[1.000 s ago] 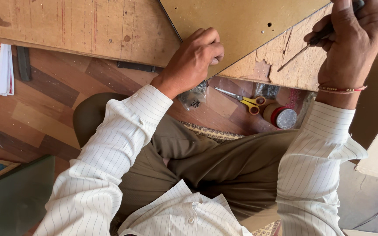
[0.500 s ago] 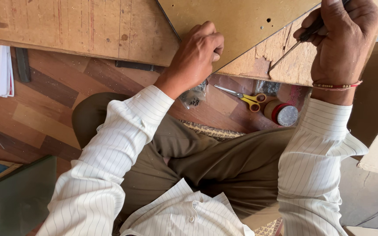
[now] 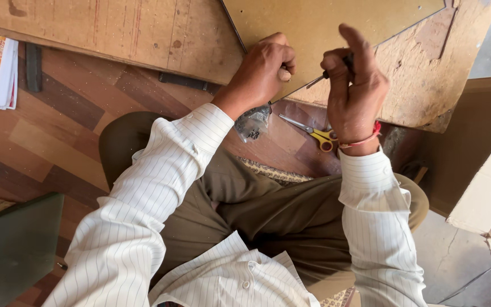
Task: The person sits on the floor and uses a screwdriver to drive screws and secure a cardboard backing board into a red picture frame, repositioning the frame and board as they work. They then lift the framed religious artwork to view it and later handle a glass sheet near the workbench.
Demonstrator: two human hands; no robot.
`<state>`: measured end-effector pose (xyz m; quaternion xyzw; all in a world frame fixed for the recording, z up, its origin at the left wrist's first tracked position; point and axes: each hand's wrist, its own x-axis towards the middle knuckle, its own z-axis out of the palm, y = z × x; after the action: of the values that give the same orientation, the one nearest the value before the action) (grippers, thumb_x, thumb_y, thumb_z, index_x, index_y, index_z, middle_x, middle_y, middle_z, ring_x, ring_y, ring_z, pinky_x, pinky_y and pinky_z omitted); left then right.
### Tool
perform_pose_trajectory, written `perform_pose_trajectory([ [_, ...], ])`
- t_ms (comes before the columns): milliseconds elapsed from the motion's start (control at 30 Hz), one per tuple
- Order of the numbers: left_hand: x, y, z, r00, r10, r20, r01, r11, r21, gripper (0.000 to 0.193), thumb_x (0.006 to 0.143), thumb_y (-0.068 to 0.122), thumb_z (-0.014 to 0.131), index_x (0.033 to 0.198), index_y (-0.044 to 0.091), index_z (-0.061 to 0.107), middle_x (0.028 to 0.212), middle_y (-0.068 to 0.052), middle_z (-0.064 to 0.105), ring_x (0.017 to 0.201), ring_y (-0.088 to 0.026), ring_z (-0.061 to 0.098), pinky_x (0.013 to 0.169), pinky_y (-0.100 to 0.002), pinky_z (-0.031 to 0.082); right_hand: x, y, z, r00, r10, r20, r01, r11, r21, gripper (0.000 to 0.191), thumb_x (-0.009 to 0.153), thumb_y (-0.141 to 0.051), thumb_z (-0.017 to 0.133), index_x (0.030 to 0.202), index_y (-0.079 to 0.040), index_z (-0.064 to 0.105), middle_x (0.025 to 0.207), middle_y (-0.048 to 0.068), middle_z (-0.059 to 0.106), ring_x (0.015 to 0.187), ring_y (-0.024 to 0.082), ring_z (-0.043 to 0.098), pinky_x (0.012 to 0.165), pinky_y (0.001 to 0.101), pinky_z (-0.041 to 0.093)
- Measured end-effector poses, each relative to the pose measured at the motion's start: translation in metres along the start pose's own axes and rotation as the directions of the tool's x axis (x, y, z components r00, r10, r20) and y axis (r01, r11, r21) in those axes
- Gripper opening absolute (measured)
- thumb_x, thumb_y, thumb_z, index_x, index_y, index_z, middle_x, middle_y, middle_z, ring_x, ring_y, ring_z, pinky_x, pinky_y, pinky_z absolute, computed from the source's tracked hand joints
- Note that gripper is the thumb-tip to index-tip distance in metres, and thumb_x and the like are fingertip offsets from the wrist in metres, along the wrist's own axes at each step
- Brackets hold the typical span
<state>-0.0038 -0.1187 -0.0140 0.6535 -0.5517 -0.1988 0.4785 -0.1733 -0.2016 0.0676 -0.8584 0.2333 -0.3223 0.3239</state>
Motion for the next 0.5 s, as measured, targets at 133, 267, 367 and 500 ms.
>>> perform_pose_trajectory([
  [133, 0.001, -0.001, -0.001, 1.0, -0.009, 0.002, 0.009, 1.0, -0.005, 0.017, 0.072, -0.012, 0.073, 0.075, 0.002, 0.065, 0.088, -0.01, 0.061, 0.089, -0.029, 0.064, 0.079, -0.041, 0.052, -0.002, -0.004, 0.0, 1.0, -0.02, 0.008, 0.02, 0.997, -0.078, 0.031, 0.113, 0.002, 0.067, 0.143, -0.004, 0.061, 0.098, 0.006, 0.073, 0.081, 0.01, 0.067, 0.076, 0.0241, 0.056],
  [267, 0.001, 0.0, -0.001, 0.999, -0.046, 0.017, 0.046, 0.999, -0.015, 0.016, 0.074, -0.012, 0.074, 0.071, 0.002, 0.066, 0.087, -0.009, 0.062, 0.087, -0.027, 0.065, 0.078, -0.04, 0.053, 0.001, -0.004, -0.004, 0.999, -0.041, -0.026, 0.041, 0.999, -0.001, 0.023, 0.117, 0.004, 0.065, 0.139, -0.002, 0.06, 0.1, 0.007, 0.076, 0.089, 0.011, 0.072, 0.081, 0.0242, 0.06],
  [367, 0.001, 0.0, 0.001, 0.999, -0.052, 0.012, 0.052, 0.999, -0.01, 0.017, 0.076, -0.01, 0.075, 0.069, 0.002, 0.065, 0.086, -0.008, 0.063, 0.086, -0.025, 0.066, 0.077, -0.039, 0.053, 0.0, -0.003, -0.002, 0.997, -0.048, -0.055, 0.053, 0.996, 0.074, 0.02, 0.12, 0.003, 0.065, 0.138, -0.001, 0.06, 0.101, 0.008, 0.075, 0.09, 0.011, 0.072, 0.082, 0.0242, 0.06],
  [500, 0.0, 0.002, 0.002, 1.0, -0.02, -0.023, 0.02, 1.0, 0.002, 0.017, 0.077, -0.009, 0.076, 0.069, 0.002, 0.066, 0.084, -0.009, 0.064, 0.086, -0.026, 0.066, 0.077, -0.039, 0.053, -0.003, -0.004, 0.009, 0.998, -0.054, -0.044, 0.058, 0.994, 0.091, 0.023, 0.119, 0.003, 0.064, 0.141, -0.003, 0.059, 0.102, 0.009, 0.075, 0.092, 0.011, 0.07, 0.083, 0.0236, 0.059],
])
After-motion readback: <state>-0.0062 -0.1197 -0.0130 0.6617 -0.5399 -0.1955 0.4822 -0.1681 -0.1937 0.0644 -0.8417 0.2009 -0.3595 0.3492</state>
